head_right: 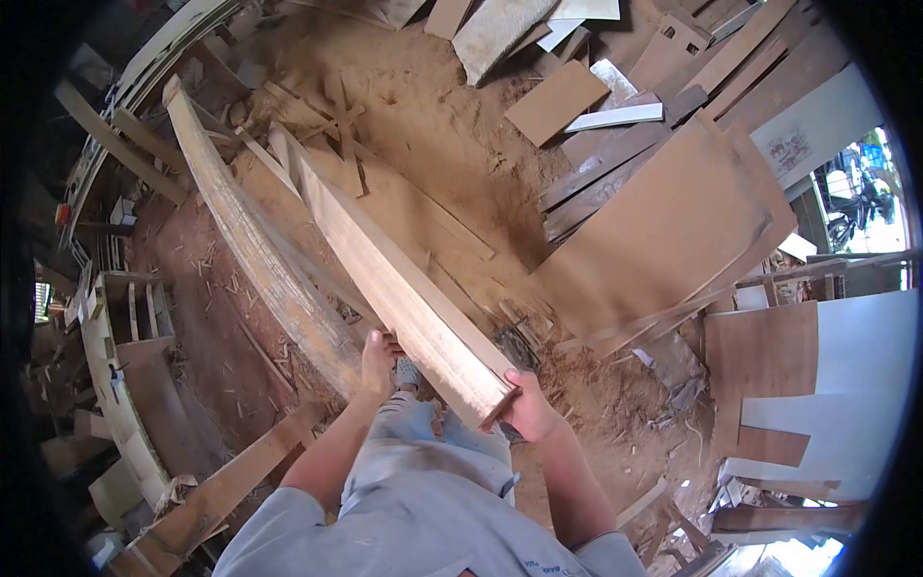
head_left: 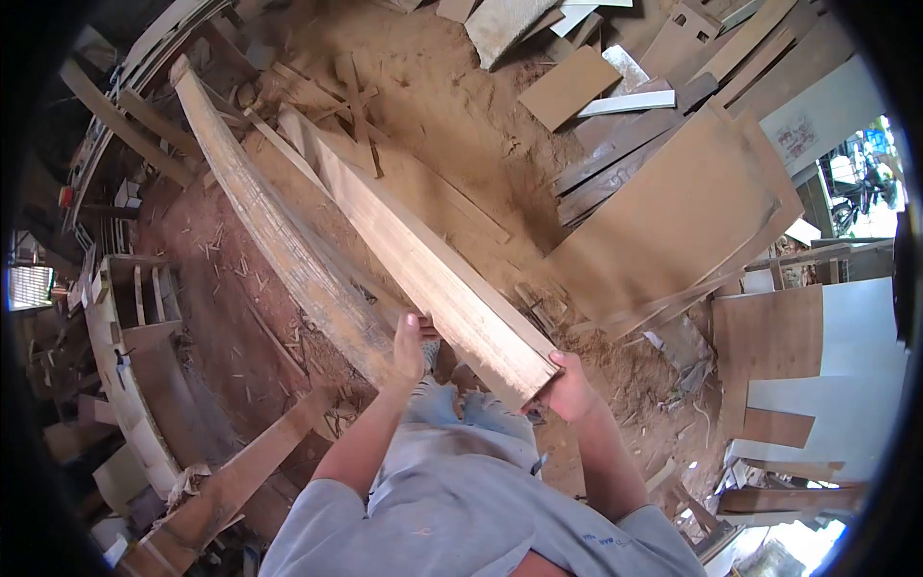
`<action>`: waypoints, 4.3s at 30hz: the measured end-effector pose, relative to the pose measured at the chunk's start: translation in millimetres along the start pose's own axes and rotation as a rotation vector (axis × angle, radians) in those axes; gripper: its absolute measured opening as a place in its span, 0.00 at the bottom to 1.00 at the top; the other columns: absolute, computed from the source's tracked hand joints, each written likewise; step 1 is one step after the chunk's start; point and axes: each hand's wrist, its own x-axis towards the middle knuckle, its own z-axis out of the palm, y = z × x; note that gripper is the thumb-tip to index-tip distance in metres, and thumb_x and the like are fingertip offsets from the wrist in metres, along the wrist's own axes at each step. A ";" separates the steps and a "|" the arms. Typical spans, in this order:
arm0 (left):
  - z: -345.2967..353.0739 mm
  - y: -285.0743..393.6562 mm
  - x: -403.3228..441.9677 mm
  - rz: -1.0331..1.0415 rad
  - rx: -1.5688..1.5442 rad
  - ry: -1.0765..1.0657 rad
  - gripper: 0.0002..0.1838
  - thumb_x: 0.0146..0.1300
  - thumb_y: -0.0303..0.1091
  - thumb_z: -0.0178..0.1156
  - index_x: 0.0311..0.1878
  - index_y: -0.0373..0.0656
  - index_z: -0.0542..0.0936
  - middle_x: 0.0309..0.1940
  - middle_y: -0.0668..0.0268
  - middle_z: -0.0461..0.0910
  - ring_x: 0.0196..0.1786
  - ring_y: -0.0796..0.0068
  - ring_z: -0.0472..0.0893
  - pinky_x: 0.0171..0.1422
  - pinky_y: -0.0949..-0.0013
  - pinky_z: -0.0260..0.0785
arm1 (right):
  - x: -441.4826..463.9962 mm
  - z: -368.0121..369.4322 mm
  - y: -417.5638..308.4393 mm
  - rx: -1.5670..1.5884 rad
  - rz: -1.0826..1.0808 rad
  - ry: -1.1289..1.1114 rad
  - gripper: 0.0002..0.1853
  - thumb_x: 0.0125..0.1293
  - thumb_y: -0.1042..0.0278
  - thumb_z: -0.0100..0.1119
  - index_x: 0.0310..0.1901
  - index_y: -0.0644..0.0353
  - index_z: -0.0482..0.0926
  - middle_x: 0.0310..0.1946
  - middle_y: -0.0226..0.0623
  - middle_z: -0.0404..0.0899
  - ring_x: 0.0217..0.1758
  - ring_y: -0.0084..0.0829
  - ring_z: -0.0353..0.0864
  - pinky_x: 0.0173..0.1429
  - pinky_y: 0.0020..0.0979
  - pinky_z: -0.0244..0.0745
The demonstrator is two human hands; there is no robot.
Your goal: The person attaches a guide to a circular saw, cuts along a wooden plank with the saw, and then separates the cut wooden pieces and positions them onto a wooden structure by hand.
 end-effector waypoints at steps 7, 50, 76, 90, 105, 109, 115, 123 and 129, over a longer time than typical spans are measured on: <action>66.2 93.8 -44.2 -0.220 -0.721 0.024 0.60 0.67 0.91 0.43 0.86 0.50 0.66 0.77 0.48 0.74 0.77 0.40 0.75 0.85 0.37 0.65 | -22.8 101.4 -12.3 -0.631 0.042 0.145 0.40 0.76 0.36 0.56 0.75 0.65 0.76 0.54 0.49 0.90 0.53 0.43 0.90 0.58 0.45 0.86; 52.2 37.2 45.0 -0.453 -0.904 0.108 0.50 0.72 0.85 0.32 0.77 0.55 0.74 0.69 0.62 0.79 0.67 0.49 0.82 0.67 0.39 0.80 | -378.2 105.6 82.9 -1.849 -0.405 1.395 0.36 0.33 0.50 0.91 0.43 0.58 0.84 0.32 0.44 0.81 0.36 0.53 0.84 0.44 0.48 0.79; -120.8 18.6 54.5 0.230 -0.634 -0.256 0.33 0.80 0.66 0.56 0.72 0.49 0.78 0.60 0.65 0.85 0.64 0.65 0.83 0.74 0.56 0.77 | -254.2 -96.3 376.0 -0.198 -0.648 1.737 0.18 0.73 0.55 0.76 0.41 0.64 0.86 0.29 0.36 0.80 0.34 0.32 0.77 0.43 0.42 0.75; -162.5 48.7 0.0 -0.027 -0.633 0.007 0.14 0.77 0.48 0.56 0.51 0.49 0.81 0.45 0.65 0.82 0.45 0.67 0.81 0.51 0.56 0.77 | -261.2 0.8 352.8 0.291 -0.866 1.421 0.20 0.78 0.54 0.74 0.58 0.64 0.87 0.46 0.26 0.88 0.45 0.19 0.83 0.52 0.24 0.79; -201.9 -14.5 -122.3 0.595 0.853 0.326 0.40 0.67 0.40 0.77 0.74 0.29 0.70 0.70 0.38 0.73 0.75 0.42 0.71 0.79 0.49 0.68 | -163.3 -67.7 487.2 0.289 -0.663 1.007 0.16 0.82 0.55 0.70 0.53 0.62 0.85 0.39 0.26 0.83 0.43 0.22 0.82 0.51 0.27 0.80; -202.5 -9.7 -122.0 0.542 1.020 0.133 0.57 0.64 0.45 0.80 0.86 0.29 0.56 0.86 0.23 0.44 0.91 0.25 0.37 0.96 0.40 0.38 | -148.5 -66.3 460.9 0.298 -0.690 0.943 0.16 0.82 0.55 0.70 0.52 0.63 0.85 0.41 0.27 0.85 0.44 0.22 0.83 0.51 0.28 0.80; -230.5 29.1 -57.9 0.580 1.159 0.148 0.55 0.67 0.46 0.79 0.88 0.36 0.57 0.88 0.26 0.41 0.92 0.26 0.40 0.95 0.39 0.45 | -103.8 -19.2 410.8 0.183 -0.636 0.925 0.24 0.85 0.53 0.64 0.64 0.68 0.86 0.59 0.36 0.87 0.59 0.29 0.85 0.66 0.35 0.80; -274.6 98.0 1.0 0.539 1.045 0.231 0.60 0.68 0.49 0.78 0.90 0.34 0.51 0.90 0.33 0.44 0.92 0.37 0.49 0.94 0.45 0.51 | 36.7 25.7 347.6 0.254 -0.591 0.911 0.32 0.83 0.39 0.64 0.60 0.68 0.84 0.47 0.32 0.85 0.47 0.27 0.82 0.57 0.34 0.79; -295.5 54.2 -12.8 0.390 0.849 0.022 0.56 0.68 0.47 0.78 0.88 0.30 0.56 0.86 0.32 0.58 0.89 0.39 0.59 0.90 0.51 0.59 | 83.4 57.3 302.8 0.067 -0.575 1.138 0.35 0.82 0.32 0.61 0.54 0.66 0.86 0.44 0.34 0.87 0.46 0.28 0.83 0.55 0.36 0.80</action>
